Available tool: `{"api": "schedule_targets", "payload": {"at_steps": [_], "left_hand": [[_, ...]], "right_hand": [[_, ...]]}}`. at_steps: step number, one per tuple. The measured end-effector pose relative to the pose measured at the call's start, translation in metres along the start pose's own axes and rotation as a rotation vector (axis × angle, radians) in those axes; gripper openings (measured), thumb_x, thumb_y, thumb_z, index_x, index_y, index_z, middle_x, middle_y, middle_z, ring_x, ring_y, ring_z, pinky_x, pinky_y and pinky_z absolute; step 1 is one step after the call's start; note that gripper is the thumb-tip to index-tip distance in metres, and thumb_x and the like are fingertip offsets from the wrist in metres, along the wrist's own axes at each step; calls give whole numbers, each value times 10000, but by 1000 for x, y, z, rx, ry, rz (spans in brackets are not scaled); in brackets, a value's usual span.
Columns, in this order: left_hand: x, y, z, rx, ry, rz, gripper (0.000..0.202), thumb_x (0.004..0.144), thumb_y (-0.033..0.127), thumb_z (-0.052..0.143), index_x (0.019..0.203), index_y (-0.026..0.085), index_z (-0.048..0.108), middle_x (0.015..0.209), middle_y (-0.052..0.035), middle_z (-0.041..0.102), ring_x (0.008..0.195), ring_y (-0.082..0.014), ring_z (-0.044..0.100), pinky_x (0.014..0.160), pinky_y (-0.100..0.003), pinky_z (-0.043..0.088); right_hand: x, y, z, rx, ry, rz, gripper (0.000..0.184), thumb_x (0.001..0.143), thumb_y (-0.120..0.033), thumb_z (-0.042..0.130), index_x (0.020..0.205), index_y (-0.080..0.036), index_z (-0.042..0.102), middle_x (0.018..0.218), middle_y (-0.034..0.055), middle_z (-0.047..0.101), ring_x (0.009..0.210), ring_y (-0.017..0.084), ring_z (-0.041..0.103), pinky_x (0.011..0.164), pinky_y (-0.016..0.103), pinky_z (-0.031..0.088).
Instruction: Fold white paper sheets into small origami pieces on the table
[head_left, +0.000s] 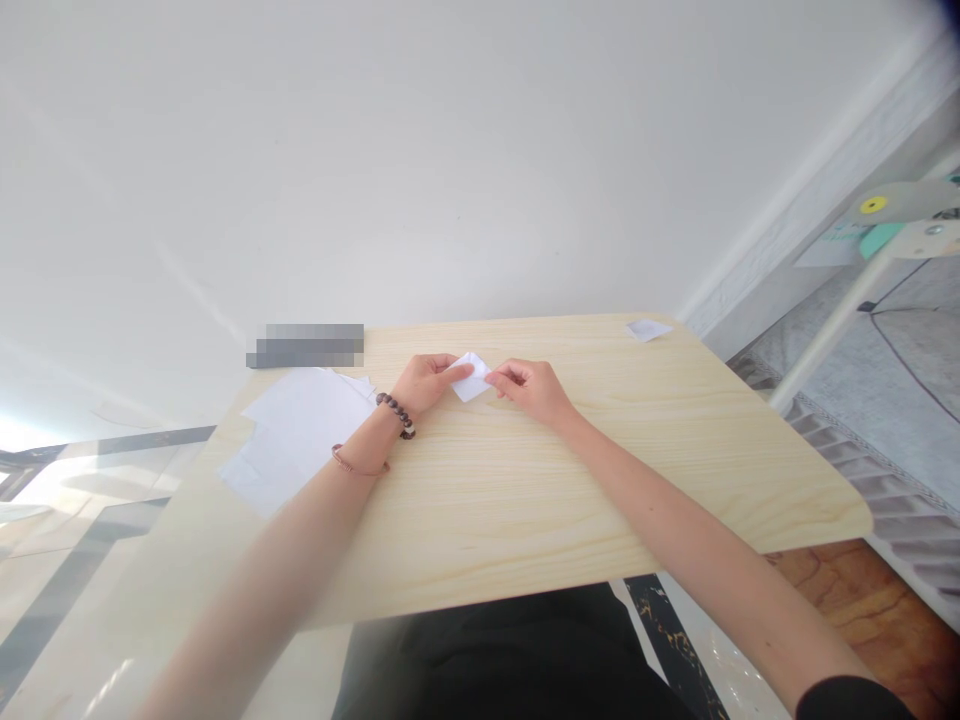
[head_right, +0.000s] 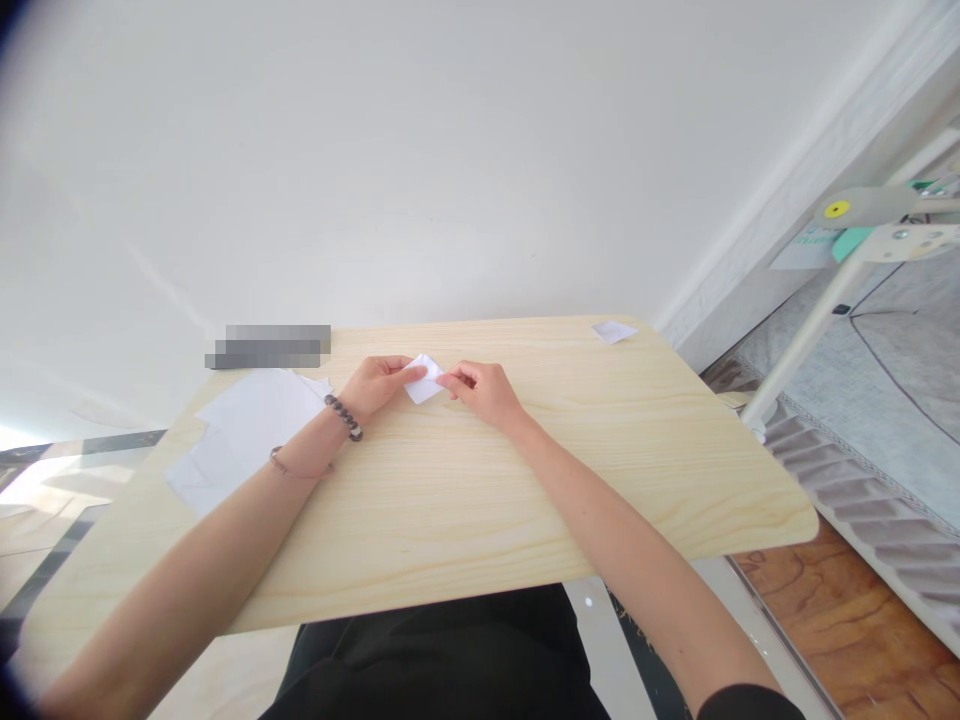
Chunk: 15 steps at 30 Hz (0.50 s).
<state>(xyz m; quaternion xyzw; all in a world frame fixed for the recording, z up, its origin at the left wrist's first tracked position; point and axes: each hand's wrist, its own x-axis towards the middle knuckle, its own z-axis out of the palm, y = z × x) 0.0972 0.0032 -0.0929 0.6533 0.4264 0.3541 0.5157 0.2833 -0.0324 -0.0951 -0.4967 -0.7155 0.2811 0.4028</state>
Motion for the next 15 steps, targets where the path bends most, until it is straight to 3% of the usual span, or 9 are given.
{"api": "schedule_targets", "payload": {"at_steps": [8,15], "left_hand": [[0,1,0,15,18,31,396,654,480,594,853,143,655,847,-48,647,747,-153,548,667,-252,405],[0,0,1,-50,45,44,359,627,456,632,774,130,657,786,-54,648,698,-141,542,636,-251,409]], "right_hand": [[-1,3,1,50,-26,13,334,745,-470,473,659,-162,572,586,7,580,481,80,448,471,205,339],[-2,-2,1,16,-100,-25,309,758,-432,467,678,-160,591,565,-13,554,465,63,397,462,193,316]]}}
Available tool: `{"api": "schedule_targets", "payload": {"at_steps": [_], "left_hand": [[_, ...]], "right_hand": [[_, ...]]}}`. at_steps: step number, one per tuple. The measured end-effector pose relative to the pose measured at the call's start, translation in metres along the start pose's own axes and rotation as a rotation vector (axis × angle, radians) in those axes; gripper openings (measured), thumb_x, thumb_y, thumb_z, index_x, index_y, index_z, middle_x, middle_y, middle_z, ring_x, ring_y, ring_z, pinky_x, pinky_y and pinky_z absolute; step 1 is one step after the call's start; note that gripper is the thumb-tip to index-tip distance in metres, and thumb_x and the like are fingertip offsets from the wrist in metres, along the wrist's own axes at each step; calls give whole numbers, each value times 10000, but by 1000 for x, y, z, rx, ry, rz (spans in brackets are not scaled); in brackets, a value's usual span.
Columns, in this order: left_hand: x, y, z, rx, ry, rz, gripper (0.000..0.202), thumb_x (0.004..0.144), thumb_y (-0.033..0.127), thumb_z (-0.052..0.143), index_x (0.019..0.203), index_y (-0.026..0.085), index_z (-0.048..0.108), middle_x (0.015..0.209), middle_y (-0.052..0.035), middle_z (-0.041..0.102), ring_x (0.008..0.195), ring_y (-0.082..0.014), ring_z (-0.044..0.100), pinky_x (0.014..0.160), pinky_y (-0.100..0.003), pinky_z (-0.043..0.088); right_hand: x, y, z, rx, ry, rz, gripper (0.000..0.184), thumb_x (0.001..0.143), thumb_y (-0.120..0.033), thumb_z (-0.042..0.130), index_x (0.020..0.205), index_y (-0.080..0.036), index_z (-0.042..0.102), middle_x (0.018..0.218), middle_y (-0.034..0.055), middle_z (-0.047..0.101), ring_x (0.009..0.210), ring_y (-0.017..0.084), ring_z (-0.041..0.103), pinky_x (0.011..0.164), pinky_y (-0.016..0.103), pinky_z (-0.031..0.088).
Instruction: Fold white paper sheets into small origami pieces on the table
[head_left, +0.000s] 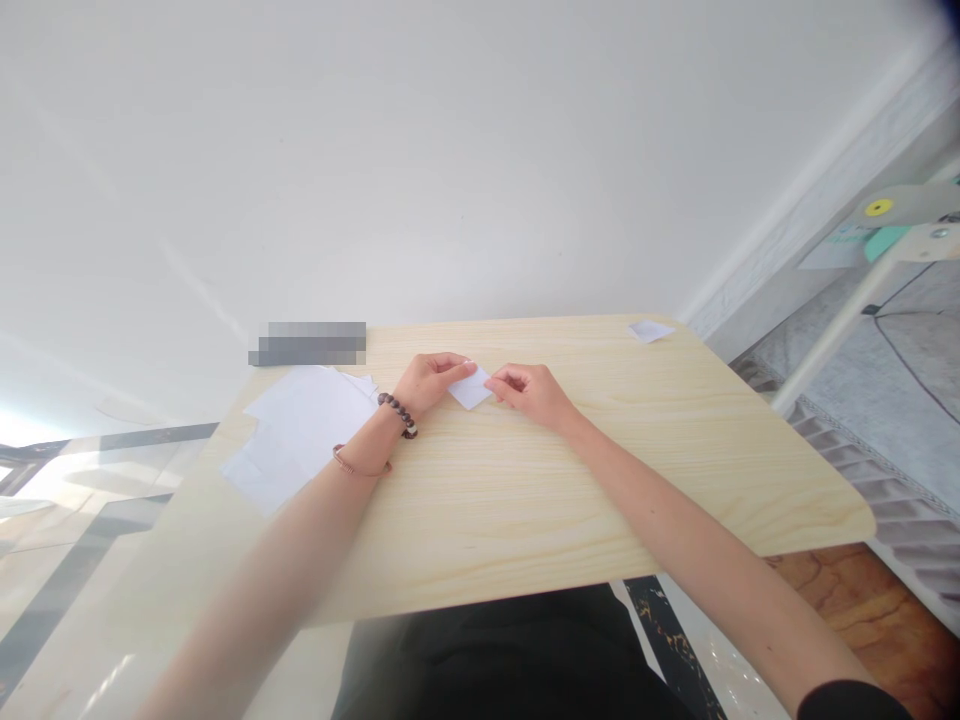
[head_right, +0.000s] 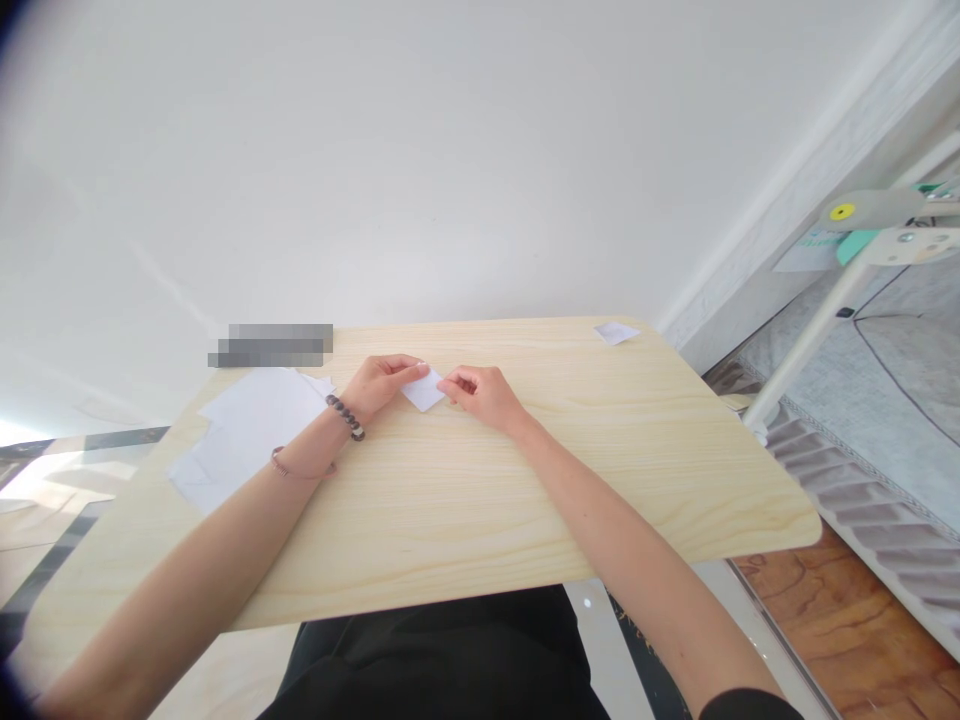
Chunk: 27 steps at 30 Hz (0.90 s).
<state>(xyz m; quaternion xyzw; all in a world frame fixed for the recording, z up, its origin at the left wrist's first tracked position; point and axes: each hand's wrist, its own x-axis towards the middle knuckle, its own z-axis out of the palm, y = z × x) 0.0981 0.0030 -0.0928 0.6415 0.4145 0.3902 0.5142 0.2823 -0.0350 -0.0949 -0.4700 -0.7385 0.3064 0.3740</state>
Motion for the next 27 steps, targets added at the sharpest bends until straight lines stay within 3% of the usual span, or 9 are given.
{"api": "schedule_targets", "payload": {"at_steps": [6,12,19,27], "left_hand": [[-1,0,-2,-18,-18,-18,391,619,473,636,784,120,668,813,-77,659,721,-168,558,647,-276,427],[-1,0,0,36,5,9,437,641,514,601,867,147,675,899,-67,662,822,-193,569,729,-285,426],[1,-5,-2,21,-16,4,426,654,509,596,817,126,682,832,-67,672,775,-186,581,725,-281,432],[0,-1,1,-34,20,9,461,598,504,644,885,144,663,853,-65,663,784,-178,576,744,-295,422]], "right_hand": [[0,-1,0,-7,-9,-2,312,766,-435,455,681,-165,587,569,-13,559,464,65,405,463,193,319],[1,4,-1,36,76,21,332,759,-461,453,660,-162,560,565,-5,546,474,79,434,461,203,335],[3,6,-1,79,118,38,329,765,-466,441,684,-167,552,569,-5,524,492,85,447,472,205,350],[2,6,-3,69,122,59,369,772,-462,433,594,-160,546,505,-22,473,437,64,355,448,208,291]]}}
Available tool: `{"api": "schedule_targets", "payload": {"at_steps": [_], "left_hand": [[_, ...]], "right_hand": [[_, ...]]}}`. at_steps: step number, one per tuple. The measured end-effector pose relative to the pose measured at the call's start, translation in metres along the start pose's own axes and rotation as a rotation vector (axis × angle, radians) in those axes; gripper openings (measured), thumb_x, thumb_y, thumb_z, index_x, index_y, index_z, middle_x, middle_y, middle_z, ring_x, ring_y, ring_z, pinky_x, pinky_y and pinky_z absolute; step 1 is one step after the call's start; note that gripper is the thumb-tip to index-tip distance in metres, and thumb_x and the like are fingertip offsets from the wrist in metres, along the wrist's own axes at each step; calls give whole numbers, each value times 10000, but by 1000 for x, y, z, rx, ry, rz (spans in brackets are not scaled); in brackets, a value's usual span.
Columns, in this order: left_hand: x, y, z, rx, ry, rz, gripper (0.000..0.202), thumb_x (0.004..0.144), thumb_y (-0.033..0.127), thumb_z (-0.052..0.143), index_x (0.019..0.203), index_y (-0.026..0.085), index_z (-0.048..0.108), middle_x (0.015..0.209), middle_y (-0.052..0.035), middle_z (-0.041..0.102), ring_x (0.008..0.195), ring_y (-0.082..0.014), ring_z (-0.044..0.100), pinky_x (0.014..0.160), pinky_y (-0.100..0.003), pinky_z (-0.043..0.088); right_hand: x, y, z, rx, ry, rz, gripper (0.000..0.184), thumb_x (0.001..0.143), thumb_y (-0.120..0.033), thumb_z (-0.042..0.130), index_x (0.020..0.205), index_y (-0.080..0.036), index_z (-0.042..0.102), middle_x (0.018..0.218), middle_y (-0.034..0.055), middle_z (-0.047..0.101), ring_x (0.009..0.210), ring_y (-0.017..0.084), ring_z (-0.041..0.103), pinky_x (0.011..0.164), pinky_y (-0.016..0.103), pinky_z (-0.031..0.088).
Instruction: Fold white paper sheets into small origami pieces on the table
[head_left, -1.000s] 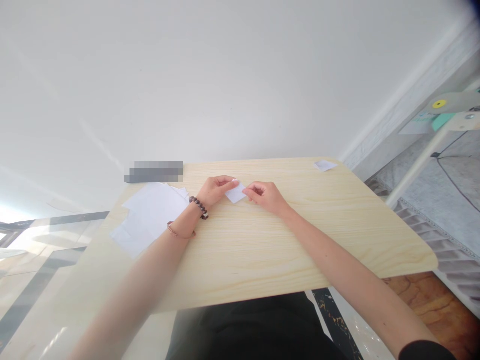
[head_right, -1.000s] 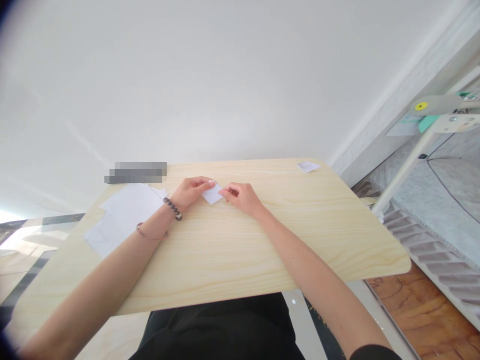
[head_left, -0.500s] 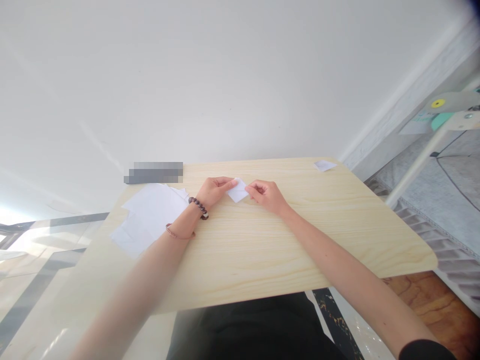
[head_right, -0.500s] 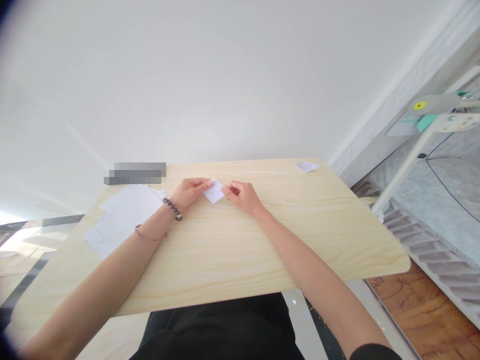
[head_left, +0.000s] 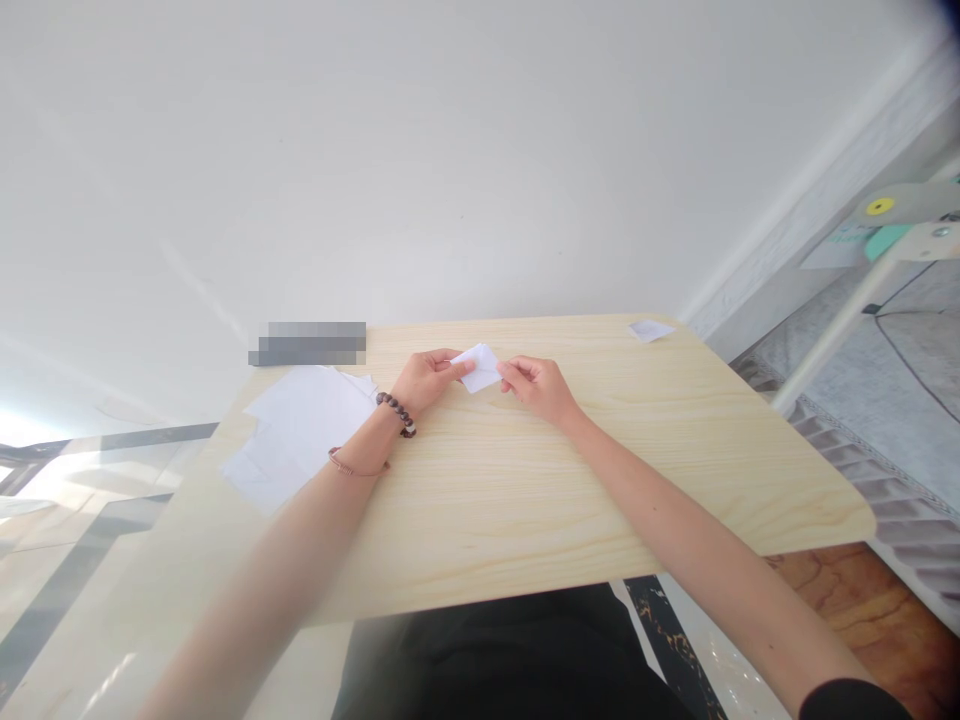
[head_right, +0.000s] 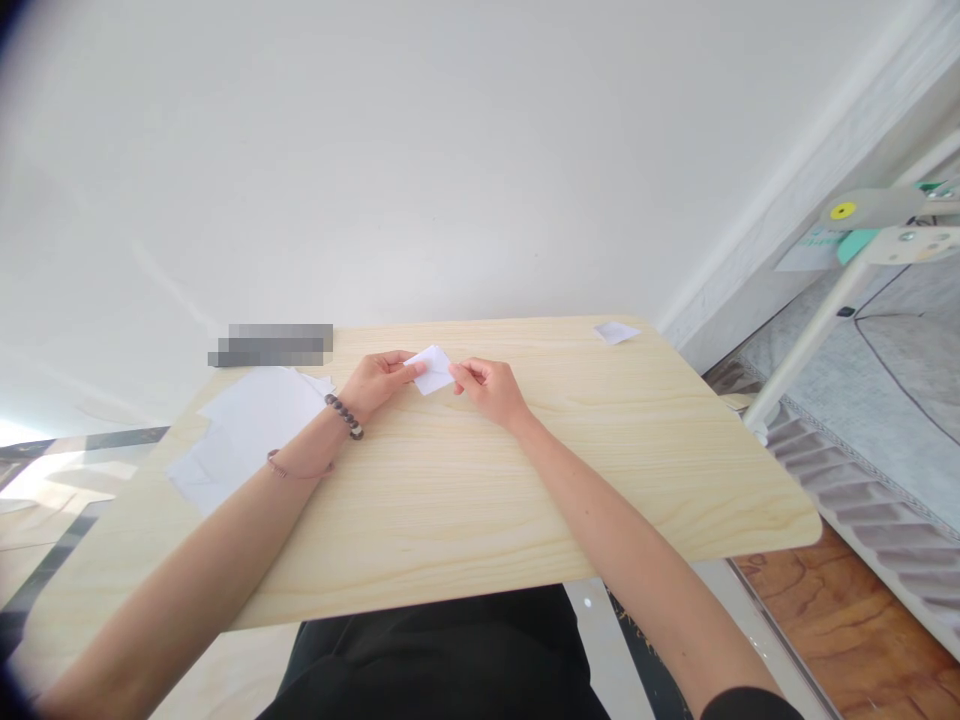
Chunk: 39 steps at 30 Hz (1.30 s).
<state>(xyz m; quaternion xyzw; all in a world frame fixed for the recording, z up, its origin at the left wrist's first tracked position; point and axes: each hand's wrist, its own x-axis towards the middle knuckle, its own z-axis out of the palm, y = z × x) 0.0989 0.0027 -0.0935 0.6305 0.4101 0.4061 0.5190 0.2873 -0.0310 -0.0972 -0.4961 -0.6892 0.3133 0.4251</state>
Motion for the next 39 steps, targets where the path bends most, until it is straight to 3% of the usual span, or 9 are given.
{"api": "schedule_targets", "payload": {"at_steps": [3,11,15,19,28,35,39], "left_hand": [[0,0,0,-1,-7,7,446,609,482,642,903,147,648,844,-50,655,764,-157,567,730,-279,415],[-4,1,0,283,-87,-58,391,648,510,582,617,122,606,527,28,516,496,-74,433,463,-200,292],[-5,2,3,210,-93,-10,362,654,484,592,742,134,613,696,-4,616,630,-115,538,557,-213,386],[-5,1,5,128,-135,-23,411,593,427,668,882,143,598,887,-55,648,802,-182,587,711,-289,443],[0,-6,1,-3,-41,-22,381,617,372,672,895,139,555,850,-62,659,766,-159,598,727,-294,438],[-2,-2,5,40,-94,10,402,601,434,661,861,137,586,883,-60,645,774,-171,587,741,-322,445],[-2,-2,4,109,-87,59,386,629,444,635,858,134,617,806,-53,646,759,-172,576,745,-319,435]], "right_hand": [[0,-1,-1,-29,-24,-14,366,773,-438,437,582,-155,570,490,-25,467,433,61,340,454,211,280],[3,-1,-4,124,-96,10,310,732,-434,503,779,-144,602,721,19,599,569,83,486,516,206,352],[2,1,-4,139,-148,56,310,712,-433,524,766,-139,607,704,24,610,513,74,464,471,205,346],[2,2,-3,145,-123,109,323,696,-442,538,821,-153,610,701,26,631,446,58,410,432,204,341],[1,-1,-4,168,-223,133,247,702,-376,544,789,-147,572,756,61,661,449,51,401,454,197,375],[2,1,-3,132,-153,142,255,716,-385,520,777,-147,587,728,55,657,434,50,369,407,188,318],[3,4,-2,135,-129,73,249,699,-379,549,795,-152,589,769,44,645,498,61,438,453,192,353]]}}
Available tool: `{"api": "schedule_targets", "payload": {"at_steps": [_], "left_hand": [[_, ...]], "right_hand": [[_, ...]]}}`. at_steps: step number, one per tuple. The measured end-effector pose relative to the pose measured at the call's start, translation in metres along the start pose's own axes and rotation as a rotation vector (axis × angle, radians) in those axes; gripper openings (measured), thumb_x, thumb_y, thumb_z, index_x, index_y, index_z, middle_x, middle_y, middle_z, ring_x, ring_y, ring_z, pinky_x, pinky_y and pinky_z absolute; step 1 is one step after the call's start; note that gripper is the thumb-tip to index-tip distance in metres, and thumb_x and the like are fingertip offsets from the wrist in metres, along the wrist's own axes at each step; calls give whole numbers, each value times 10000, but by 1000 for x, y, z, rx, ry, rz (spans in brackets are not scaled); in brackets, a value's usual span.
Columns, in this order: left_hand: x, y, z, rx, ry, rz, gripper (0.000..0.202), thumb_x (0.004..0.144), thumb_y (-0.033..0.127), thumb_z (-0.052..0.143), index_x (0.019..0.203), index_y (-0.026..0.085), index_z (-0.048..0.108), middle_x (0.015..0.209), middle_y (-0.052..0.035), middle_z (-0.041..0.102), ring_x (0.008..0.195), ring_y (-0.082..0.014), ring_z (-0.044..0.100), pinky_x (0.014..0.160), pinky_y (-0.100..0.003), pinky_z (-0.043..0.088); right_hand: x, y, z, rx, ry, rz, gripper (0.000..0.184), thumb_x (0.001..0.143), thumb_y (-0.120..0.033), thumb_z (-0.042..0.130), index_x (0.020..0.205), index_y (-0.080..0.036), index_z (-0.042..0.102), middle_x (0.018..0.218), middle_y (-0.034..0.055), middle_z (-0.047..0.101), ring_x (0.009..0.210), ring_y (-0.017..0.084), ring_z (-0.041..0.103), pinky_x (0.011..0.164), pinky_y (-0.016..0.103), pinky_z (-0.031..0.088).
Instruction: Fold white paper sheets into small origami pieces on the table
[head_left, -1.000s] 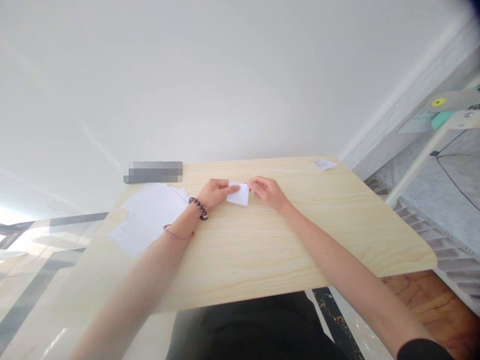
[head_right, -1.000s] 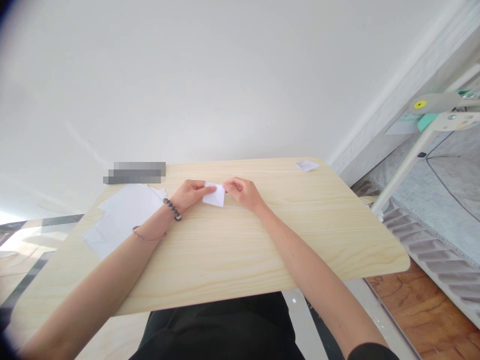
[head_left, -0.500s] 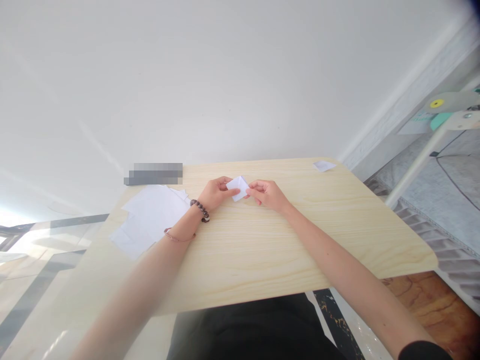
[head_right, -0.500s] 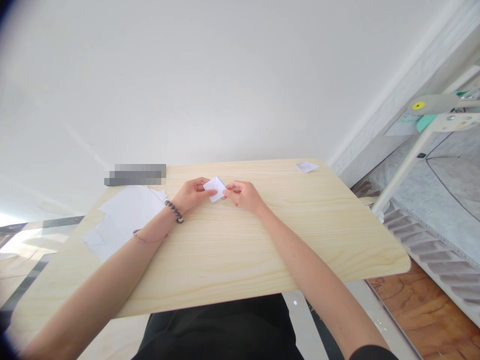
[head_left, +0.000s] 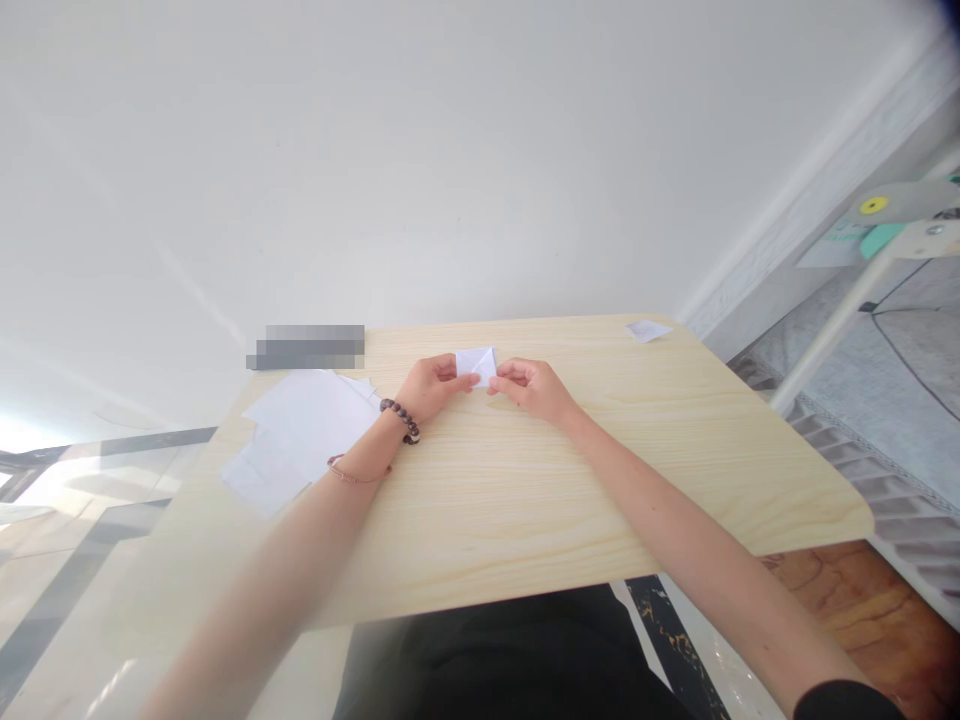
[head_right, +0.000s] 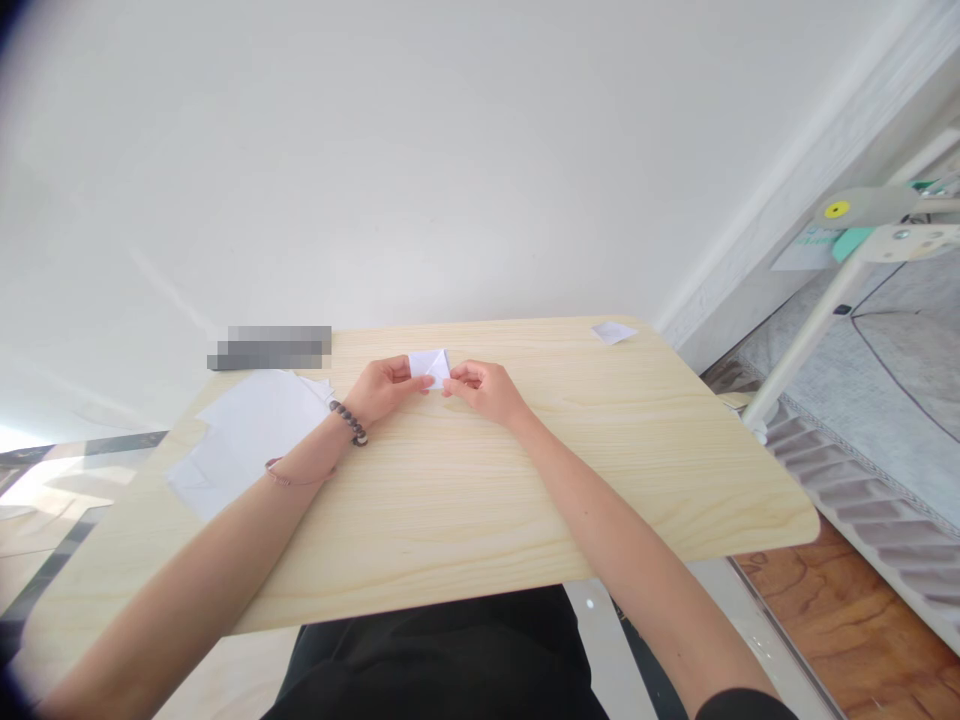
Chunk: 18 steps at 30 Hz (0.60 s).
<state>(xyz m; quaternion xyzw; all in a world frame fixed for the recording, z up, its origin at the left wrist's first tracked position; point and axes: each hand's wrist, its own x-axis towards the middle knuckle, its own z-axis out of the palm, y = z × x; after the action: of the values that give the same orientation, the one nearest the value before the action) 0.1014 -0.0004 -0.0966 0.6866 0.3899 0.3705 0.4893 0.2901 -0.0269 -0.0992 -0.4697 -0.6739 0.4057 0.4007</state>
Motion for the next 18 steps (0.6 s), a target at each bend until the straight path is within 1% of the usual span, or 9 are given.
{"api": "schedule_targets", "payload": {"at_steps": [2,4,7,11,13,18], "left_hand": [[0,-1,-1,31,-8,12,390,640,449,621,870,134,628,787,-46,644,749,-169,570,733,-309,432],[0,0,-2,56,-19,-1,392,638,453,616,864,134,642,781,-41,644,741,-170,566,712,-298,432],[-2,2,-3,96,-6,-42,384,618,462,620,811,133,662,733,-25,640,708,-167,562,664,-278,428],[-3,6,-2,144,48,-73,380,598,480,620,738,130,672,665,-7,625,659,-154,553,606,-244,410],[-2,6,-2,157,58,-72,387,614,485,603,751,130,670,675,-9,625,666,-153,551,604,-238,407],[-1,3,-3,156,18,-49,379,661,468,565,819,138,662,741,-14,632,680,-149,552,629,-244,409]], "right_hand": [[1,1,0,0,0,-28,256,681,-370,570,824,-159,592,821,38,630,537,68,471,483,200,377],[1,1,-1,6,-18,-31,261,668,-359,580,840,-163,595,828,29,615,552,73,486,495,207,389],[1,1,-1,28,-43,-19,265,663,-358,580,834,-156,596,777,20,597,563,80,491,499,211,389],[0,0,-1,49,-34,8,296,658,-380,583,839,-145,592,733,15,577,550,74,467,468,199,354],[-1,0,-1,50,-37,17,301,656,-388,584,832,-145,587,702,9,566,524,67,448,449,193,336],[-2,0,-1,-22,-81,6,258,667,-376,570,784,-147,591,590,-14,523,487,68,434,459,201,336]]}}
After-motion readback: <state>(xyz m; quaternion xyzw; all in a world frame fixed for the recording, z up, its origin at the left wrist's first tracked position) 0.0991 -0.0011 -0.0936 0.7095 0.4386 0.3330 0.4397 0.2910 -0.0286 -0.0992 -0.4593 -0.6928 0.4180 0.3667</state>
